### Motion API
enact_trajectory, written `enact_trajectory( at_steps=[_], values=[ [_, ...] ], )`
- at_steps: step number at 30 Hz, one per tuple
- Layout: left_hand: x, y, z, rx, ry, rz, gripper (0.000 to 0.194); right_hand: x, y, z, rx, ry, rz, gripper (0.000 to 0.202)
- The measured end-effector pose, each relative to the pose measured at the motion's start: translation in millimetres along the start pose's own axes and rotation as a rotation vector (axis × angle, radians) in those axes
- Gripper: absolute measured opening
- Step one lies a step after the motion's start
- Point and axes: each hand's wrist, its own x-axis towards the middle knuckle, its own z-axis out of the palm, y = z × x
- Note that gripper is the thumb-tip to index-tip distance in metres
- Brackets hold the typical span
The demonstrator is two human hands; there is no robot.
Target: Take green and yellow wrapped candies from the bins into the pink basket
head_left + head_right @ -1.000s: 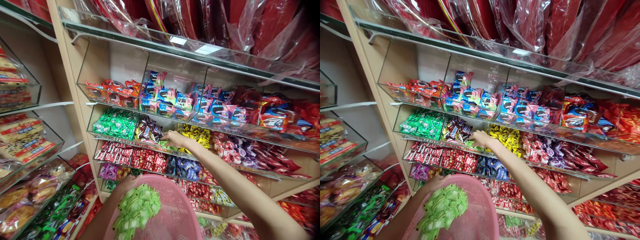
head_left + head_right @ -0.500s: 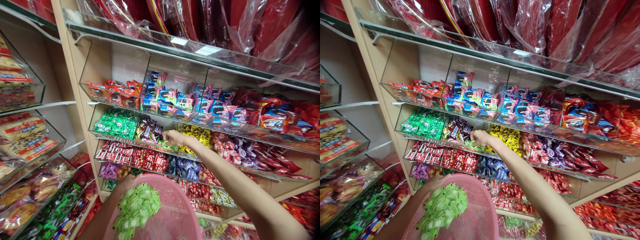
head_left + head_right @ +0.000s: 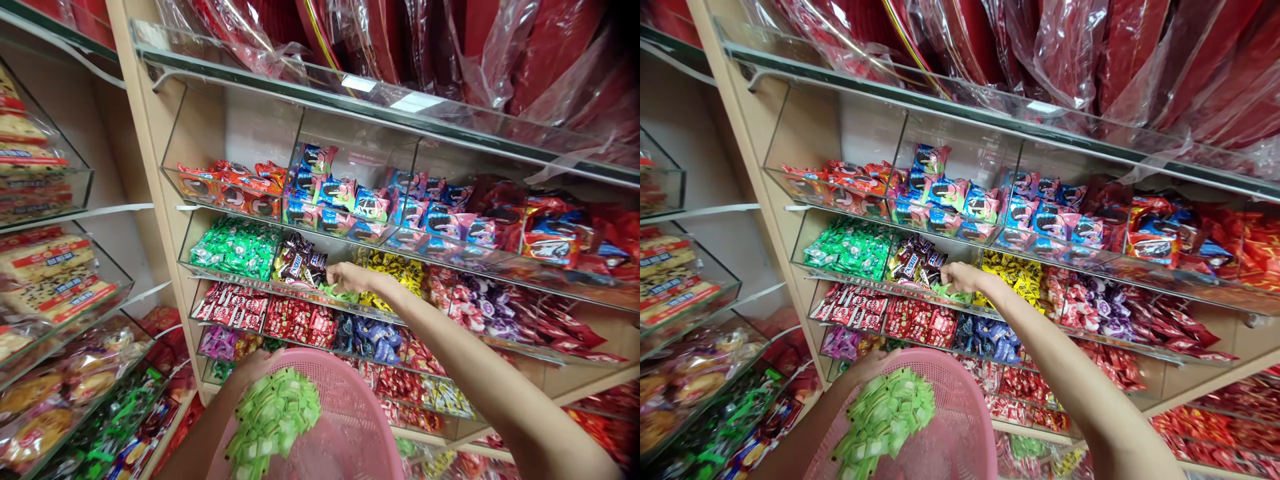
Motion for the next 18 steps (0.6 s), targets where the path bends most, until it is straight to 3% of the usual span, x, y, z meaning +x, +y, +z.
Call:
enact_trajectory(
  at_steps=[6,12,18],
  values=[
    [1,-1,-0.6,-0.003,0.014,-0.022,0.074,3,2,1,-0.024,-0.03,-0.012,0.017],
    [3,-4,1.4,-0.017,0.01,-0.015,0.071,5,9,11,-0.165,0.037,0.002,0.041],
    [4,-5,2.8,-0.013,0.007,-0.003,0.07,-3,-1,15,-0.368,0.059,0.004,0.03]
  ],
)
